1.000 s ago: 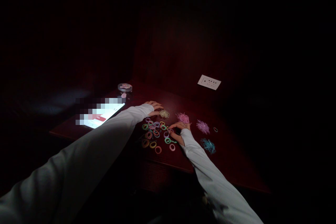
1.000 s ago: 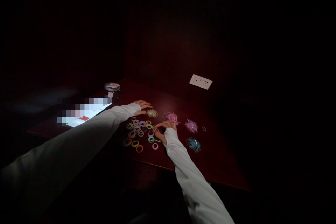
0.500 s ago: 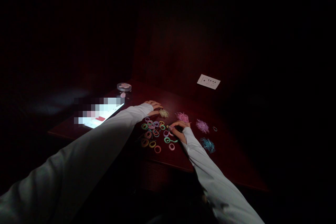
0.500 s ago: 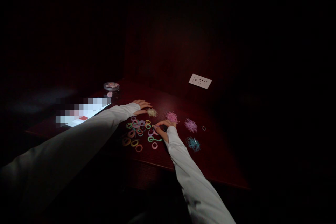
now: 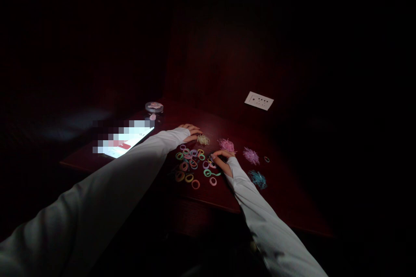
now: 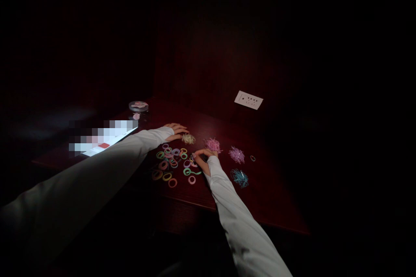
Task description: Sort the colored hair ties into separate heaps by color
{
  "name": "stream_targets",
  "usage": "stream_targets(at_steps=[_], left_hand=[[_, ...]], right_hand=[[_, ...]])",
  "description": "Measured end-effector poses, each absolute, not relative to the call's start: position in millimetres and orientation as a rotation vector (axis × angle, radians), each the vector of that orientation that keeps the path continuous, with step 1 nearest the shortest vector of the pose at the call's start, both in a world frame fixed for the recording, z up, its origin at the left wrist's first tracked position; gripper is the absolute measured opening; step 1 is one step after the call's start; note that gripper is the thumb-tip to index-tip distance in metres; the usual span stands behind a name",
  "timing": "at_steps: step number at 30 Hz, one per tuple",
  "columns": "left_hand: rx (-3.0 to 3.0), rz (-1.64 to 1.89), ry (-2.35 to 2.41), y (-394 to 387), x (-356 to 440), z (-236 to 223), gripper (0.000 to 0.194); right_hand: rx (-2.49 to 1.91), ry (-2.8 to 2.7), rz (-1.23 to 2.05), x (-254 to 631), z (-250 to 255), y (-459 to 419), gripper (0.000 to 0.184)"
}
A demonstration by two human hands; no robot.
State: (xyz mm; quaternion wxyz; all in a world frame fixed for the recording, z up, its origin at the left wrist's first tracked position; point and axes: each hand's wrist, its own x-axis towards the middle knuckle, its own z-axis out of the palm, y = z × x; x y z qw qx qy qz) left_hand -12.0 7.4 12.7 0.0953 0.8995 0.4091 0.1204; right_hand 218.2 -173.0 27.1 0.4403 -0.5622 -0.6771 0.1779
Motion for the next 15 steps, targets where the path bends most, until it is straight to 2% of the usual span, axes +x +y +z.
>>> stream_targets(at_steps=[5, 15], left_hand=[[2.700, 0.395, 1.195, 10.8, -12.7, 8.5, 0.047], [2.660, 0.381, 1.198, 10.4, -12.1, 8.7, 0.047]], right_hand=[[-1.371, -1.656, 0.517, 219.8, 23.6, -170.2, 0.021], [-1.243, -1.554, 0.844, 215.6, 25.6, -171.6, 0.024]])
